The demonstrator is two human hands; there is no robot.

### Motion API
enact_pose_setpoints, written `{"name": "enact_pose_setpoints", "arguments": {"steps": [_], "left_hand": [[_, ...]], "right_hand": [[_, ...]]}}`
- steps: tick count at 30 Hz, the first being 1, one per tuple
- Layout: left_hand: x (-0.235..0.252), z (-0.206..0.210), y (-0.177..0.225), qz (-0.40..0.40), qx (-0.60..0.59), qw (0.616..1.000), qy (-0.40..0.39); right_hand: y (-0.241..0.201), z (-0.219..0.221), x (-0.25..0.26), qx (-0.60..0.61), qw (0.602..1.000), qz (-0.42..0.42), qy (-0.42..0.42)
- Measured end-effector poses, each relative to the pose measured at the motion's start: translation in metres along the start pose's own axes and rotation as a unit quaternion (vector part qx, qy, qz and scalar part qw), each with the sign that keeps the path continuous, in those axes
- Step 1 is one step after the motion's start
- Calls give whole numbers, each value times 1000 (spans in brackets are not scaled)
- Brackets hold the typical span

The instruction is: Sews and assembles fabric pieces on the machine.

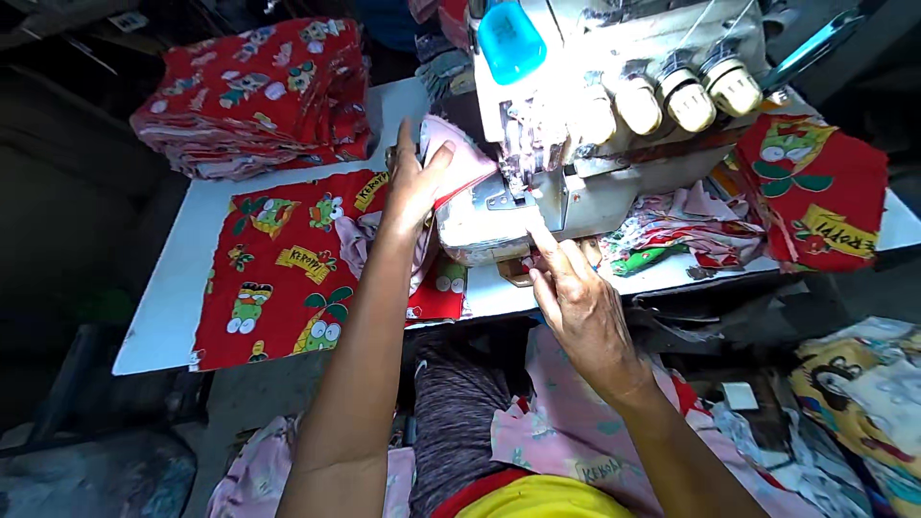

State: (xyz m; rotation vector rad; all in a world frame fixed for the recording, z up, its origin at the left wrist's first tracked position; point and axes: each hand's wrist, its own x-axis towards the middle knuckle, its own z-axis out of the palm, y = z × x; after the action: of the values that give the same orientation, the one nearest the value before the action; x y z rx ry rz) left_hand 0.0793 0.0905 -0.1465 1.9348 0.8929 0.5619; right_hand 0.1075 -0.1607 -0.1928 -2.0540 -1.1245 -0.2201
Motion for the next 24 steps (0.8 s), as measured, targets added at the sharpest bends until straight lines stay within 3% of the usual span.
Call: {"name": "enact_pose_setpoints", "arguments": {"steps": [4,9,15,16,19,21,24], "left_hand": [[-31,-1,-7,-24,-145,988,42],[-83,0,-15,-35,-197,974,101],[-164,21,-19,3,-172,981,88],[-174,30,-21,29,-163,982,87],[-208,62,-30,134,-136,980,47],[-225,77,-34,198,-46,978,34],[-226,91,-33,241,99,959,109]], "right_hand": [[-6,2,-7,48,998,-5,-27],[-17,9,-7,168,981,-36,-94],[-22,17,4,428,891,-29,-152],[-20,16,4,456,880,-6,-134],[0,14,3,426,898,115,-10],[19,7,6,406,898,164,39],[16,-9,8,472,866,160,40]]}}
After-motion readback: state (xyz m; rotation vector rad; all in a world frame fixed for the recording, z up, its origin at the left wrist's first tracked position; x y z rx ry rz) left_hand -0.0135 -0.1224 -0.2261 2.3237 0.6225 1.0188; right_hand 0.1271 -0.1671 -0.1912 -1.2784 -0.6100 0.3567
